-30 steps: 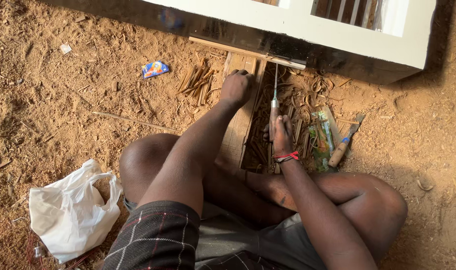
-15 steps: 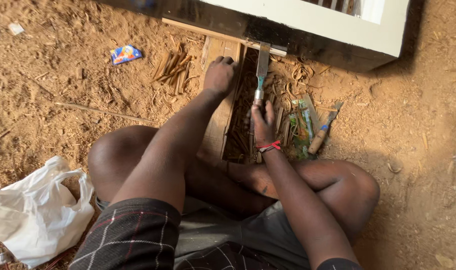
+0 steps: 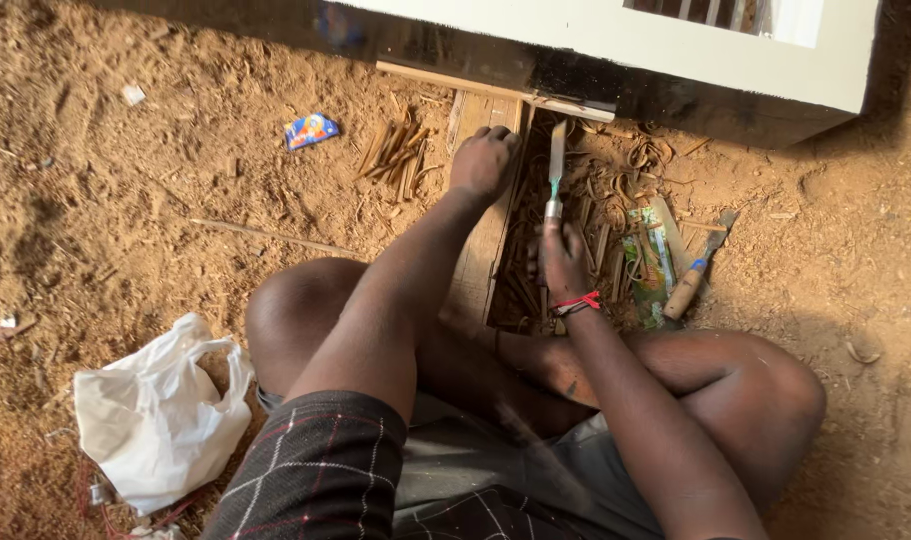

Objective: The person sits on the ground and uses a chisel to carve a piece of wood placed on a wooden block. They repeatedly strike the chisel with a mallet to shape the wood, creating wood shavings that accumulate on the ground.

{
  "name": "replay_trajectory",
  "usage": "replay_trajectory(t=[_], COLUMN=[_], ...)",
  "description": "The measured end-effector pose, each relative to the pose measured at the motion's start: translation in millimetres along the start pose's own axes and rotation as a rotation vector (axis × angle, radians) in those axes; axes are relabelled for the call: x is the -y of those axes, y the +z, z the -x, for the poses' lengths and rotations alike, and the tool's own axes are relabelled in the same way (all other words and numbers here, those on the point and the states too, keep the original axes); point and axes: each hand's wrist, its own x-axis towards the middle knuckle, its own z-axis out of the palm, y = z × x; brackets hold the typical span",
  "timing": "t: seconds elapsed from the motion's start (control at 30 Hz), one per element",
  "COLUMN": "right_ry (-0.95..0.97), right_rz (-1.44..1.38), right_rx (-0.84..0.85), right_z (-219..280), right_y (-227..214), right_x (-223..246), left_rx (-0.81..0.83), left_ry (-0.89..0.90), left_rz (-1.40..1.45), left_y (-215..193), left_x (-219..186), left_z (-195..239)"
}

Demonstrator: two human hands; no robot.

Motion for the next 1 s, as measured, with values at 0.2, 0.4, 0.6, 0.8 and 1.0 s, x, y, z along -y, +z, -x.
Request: replay_trajectory(t=[0.2, 0.4, 0.6, 0.8, 1.0], right_ry=[-0.324, -0.104, -0.103, -0.007, -0.088], right_rz=[0.158, 0.136, 0.294, 0.233, 0.269], right_rx=[-0.085, -0.004, 0.047, 0.064, 0.080], right_z=[-0.6, 14.6, 43.0, 54.2, 52.6], right_y=[-5.2, 2.8, 13.9, 15.1, 15.9], right_x=[-9.7, 4.3, 12.8, 23.2, 10.8], left_rx=[0.029, 0.134, 0.085, 0.285, 0.279], left_ry=[-0.024, -0.173, -0.107, -0.101, -0.108], left_rz=[0.028, 0.178, 0.219, 0.016, 0.000], left_y=[0.6, -13.1, -26.1, -13.5, -8.1], left_x=[4.8, 2.0, 6.6, 10.5, 13.4], left_z=[2.7, 7.9, 11.4, -3.6, -3.7])
